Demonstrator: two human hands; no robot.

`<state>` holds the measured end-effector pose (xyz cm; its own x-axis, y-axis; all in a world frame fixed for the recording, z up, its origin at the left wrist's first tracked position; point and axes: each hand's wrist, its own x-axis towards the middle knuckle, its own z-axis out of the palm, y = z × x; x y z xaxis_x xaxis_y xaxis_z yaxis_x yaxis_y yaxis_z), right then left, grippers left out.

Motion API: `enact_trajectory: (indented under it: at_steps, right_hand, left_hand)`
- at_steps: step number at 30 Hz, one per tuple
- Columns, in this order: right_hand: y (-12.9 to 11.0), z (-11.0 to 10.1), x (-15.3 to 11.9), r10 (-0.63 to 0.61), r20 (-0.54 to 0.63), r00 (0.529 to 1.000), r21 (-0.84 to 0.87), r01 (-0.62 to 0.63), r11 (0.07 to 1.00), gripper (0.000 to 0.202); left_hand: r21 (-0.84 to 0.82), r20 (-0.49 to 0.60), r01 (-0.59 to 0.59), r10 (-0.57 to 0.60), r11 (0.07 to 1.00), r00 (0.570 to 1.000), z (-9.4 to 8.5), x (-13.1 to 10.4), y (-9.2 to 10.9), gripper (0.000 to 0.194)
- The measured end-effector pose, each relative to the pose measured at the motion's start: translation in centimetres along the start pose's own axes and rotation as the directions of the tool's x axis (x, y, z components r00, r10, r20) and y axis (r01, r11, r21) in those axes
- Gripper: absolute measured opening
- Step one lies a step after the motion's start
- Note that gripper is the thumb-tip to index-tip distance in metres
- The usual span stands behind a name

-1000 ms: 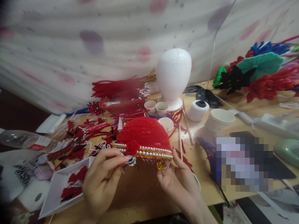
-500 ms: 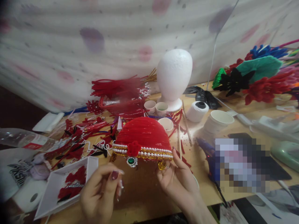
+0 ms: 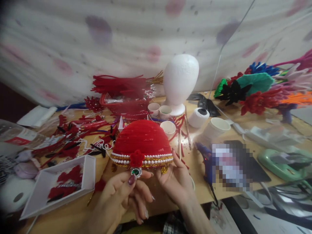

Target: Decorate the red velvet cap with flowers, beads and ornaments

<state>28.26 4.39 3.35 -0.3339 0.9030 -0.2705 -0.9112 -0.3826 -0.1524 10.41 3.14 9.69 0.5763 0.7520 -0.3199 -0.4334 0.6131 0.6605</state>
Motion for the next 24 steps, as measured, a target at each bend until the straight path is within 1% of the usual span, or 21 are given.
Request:
enact_trajectory:
  at_steps: [4, 8, 10, 15, 18, 21, 24]
  right_hand:
    - [0.2, -0.1, 0.1, -0.029, -0.046, 0.999, 0.044, 0.031, 0.999, 0.021]
    - [0.4, 0.1, 0.0, -0.021, -0.067, 0.998, 0.036, 0.023, 0.999, 0.021]
    - [0.4, 0.1, 0.0, -0.018, -0.079, 0.997, 0.024, 0.02, 1.0, 0.02]
    - [0.4, -0.1, 0.0, -0.023, -0.061, 0.998, -0.03, 0.021, 0.999, 0.021]
    - [0.4, -0.1, 0.0, -0.023, -0.055, 0.998, -0.009, 0.022, 1.0, 0.02]
    - [0.5, 0.0, 0.0, -0.03, -0.057, 0.998, 0.025, 0.031, 0.999, 0.02]
    - [0.5, 0.1, 0.0, -0.028, -0.069, 0.997, 0.051, 0.031, 0.998, 0.019]
  left_hand:
    - [0.045, -0.051, -0.017, 0.02, 0.999, 0.999, 0.0, 0.1, -0.3, 0.042]
    - [0.151, -0.137, -0.005, 0.026, 0.989, 0.99, 0.5, -0.3, -0.1, 0.04]
    - [0.168, -0.156, -0.003, 0.029, 0.986, 0.987, 0.8, -0.5, 0.2, 0.039]
    - [0.147, -0.166, -0.004, 0.028, 0.989, 0.986, 0.9, -0.6, 0.3, 0.038]
    - [0.123, -0.152, -0.006, 0.025, 0.992, 0.988, 0.5, -0.3, -0.2, 0.038]
    - [0.08, -0.114, -0.041, 0.05, 0.996, 0.992, 0.3, -0.1, -0.6, 0.041]
    - [0.082, -0.135, -0.034, 0.045, 0.996, 0.99, 0.4, -0.1, -0.6, 0.039]
